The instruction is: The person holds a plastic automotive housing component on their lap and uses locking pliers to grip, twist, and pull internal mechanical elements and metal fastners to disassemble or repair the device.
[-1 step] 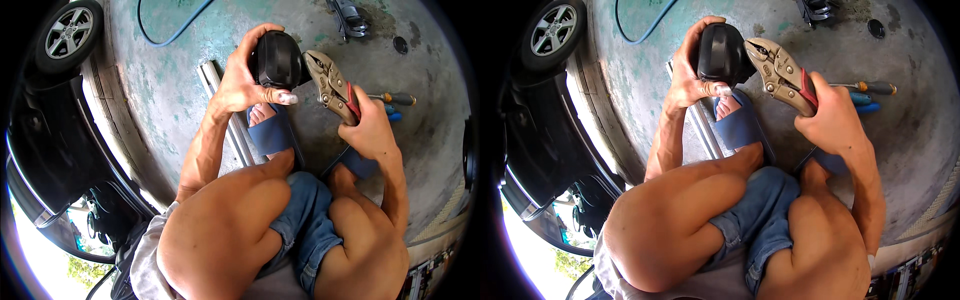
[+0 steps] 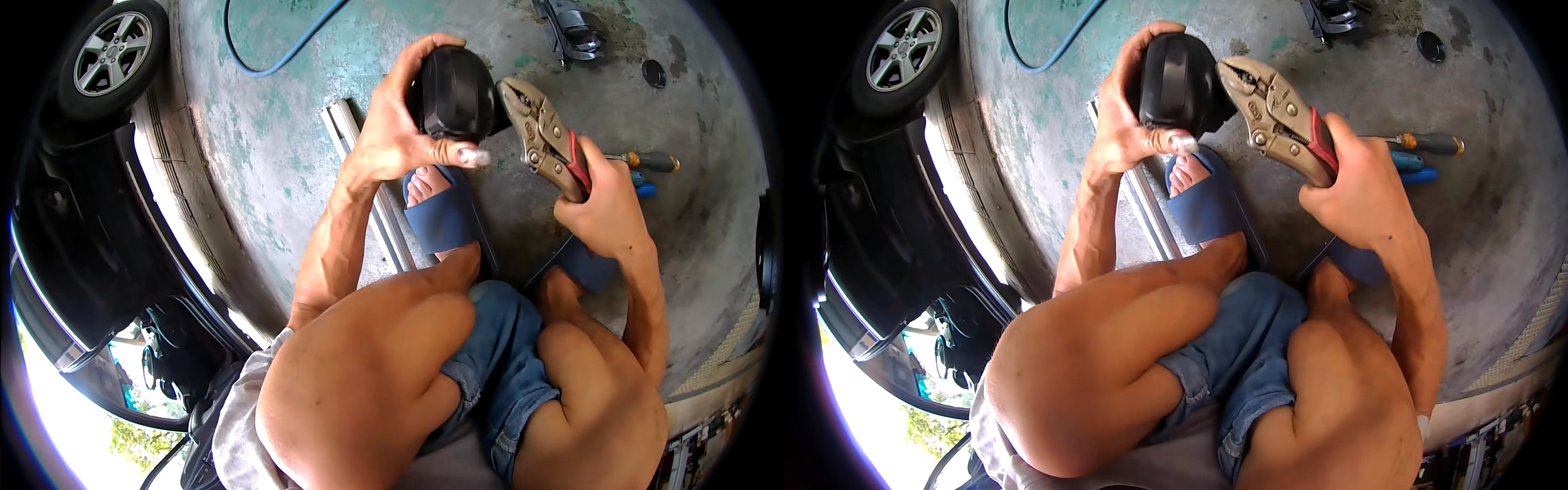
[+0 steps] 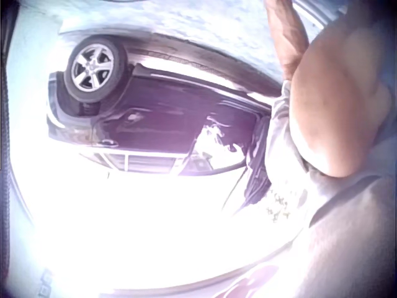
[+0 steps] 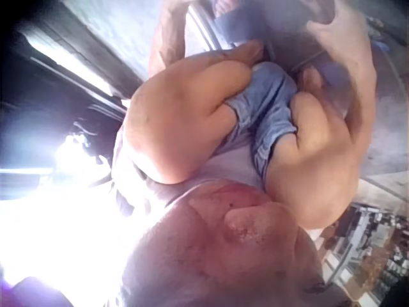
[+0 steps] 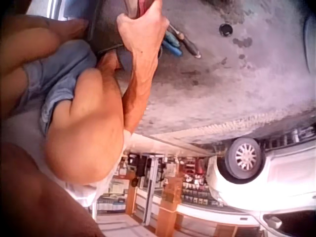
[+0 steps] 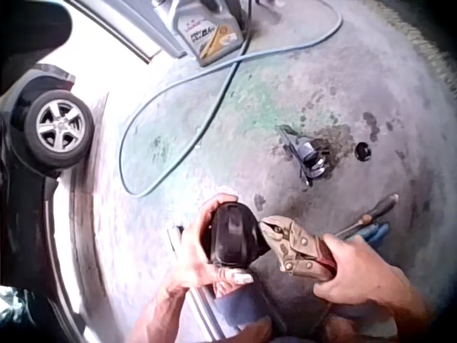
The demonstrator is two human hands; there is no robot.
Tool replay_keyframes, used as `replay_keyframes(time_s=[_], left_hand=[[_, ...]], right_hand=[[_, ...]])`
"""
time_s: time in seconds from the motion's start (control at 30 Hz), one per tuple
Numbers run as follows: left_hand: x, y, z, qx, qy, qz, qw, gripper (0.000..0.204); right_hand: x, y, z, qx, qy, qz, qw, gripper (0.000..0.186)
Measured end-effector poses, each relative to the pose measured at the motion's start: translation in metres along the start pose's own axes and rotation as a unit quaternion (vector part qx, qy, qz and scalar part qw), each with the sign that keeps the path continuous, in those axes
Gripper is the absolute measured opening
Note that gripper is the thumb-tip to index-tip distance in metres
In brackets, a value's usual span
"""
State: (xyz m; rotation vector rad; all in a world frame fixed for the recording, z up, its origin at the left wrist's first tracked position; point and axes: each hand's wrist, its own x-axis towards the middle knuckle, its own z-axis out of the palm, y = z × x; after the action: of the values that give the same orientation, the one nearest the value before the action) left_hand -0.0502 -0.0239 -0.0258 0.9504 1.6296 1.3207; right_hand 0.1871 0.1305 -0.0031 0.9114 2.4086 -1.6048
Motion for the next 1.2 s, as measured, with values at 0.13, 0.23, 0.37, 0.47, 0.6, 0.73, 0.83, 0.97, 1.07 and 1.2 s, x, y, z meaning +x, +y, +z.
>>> replay_keyframes(time_s=[0.13, 0.23, 0.37, 0.47, 0.6, 0.73, 0.83, 0.97, 1.07, 1.2], left_hand=[[0.008, 0.013, 0.011, -0.007, 0.039, -0.007, 0.999, 0.114], [0.004, 0.010, 0.018, 0.132, 0.059, 0.027, 0.989, 0.116], [0.004, 0.003, 0.030, 0.267, 0.088, 0.082, 0.956, 0.112], [0.007, -0.010, 0.025, 0.250, 0.076, 0.045, 0.964, 0.111], [0.006, -0.016, 0.020, 0.018, 0.104, -0.035, 0.994, 0.107], [0.010, -0.030, 0.013, -0.078, 0.158, -0.059, 0.983, 0.108], [0.021, -0.032, 0.016, -0.043, 0.136, -0.009, 0.990, 0.109], [0.030, -0.037, 0.015, 0.004, 0.095, -0.004, 0.995, 0.108], [0.034, -0.043, 0.021, -0.055, 0.104, -0.016, 0.993, 0.107], [0.029, -0.045, 0.014, 0.115, 0.120, 0.002, 0.986, 0.104]], right_hand=[[0.003, -0.005, 0.000, 0.016, -0.023, 0.086, 0.996, 0.029], [-0.005, -0.005, 0.024, 0.116, 0.043, 0.100, 0.987, 0.032], [-0.001, -0.001, 0.040, 0.162, 0.016, 0.151, 0.975, 0.033], [-0.004, 0.006, 0.039, 0.232, 0.014, 0.114, 0.966, 0.039], [-0.005, -0.006, 0.028, 0.400, -0.076, 0.129, 0.904, 0.043], [-0.008, -0.012, 0.009, 0.525, -0.127, 0.171, 0.824, 0.046], [-0.009, 0.004, 0.015, 0.492, -0.103, 0.159, 0.850, 0.048], [-0.008, 0.013, 0.025, 0.479, -0.077, 0.147, 0.862, 0.048], [-0.001, 0.016, 0.021, 0.443, -0.054, 0.126, 0.886, 0.043], [0.006, 0.011, 0.036, 0.457, -0.018, 0.122, 0.881, 0.041]])
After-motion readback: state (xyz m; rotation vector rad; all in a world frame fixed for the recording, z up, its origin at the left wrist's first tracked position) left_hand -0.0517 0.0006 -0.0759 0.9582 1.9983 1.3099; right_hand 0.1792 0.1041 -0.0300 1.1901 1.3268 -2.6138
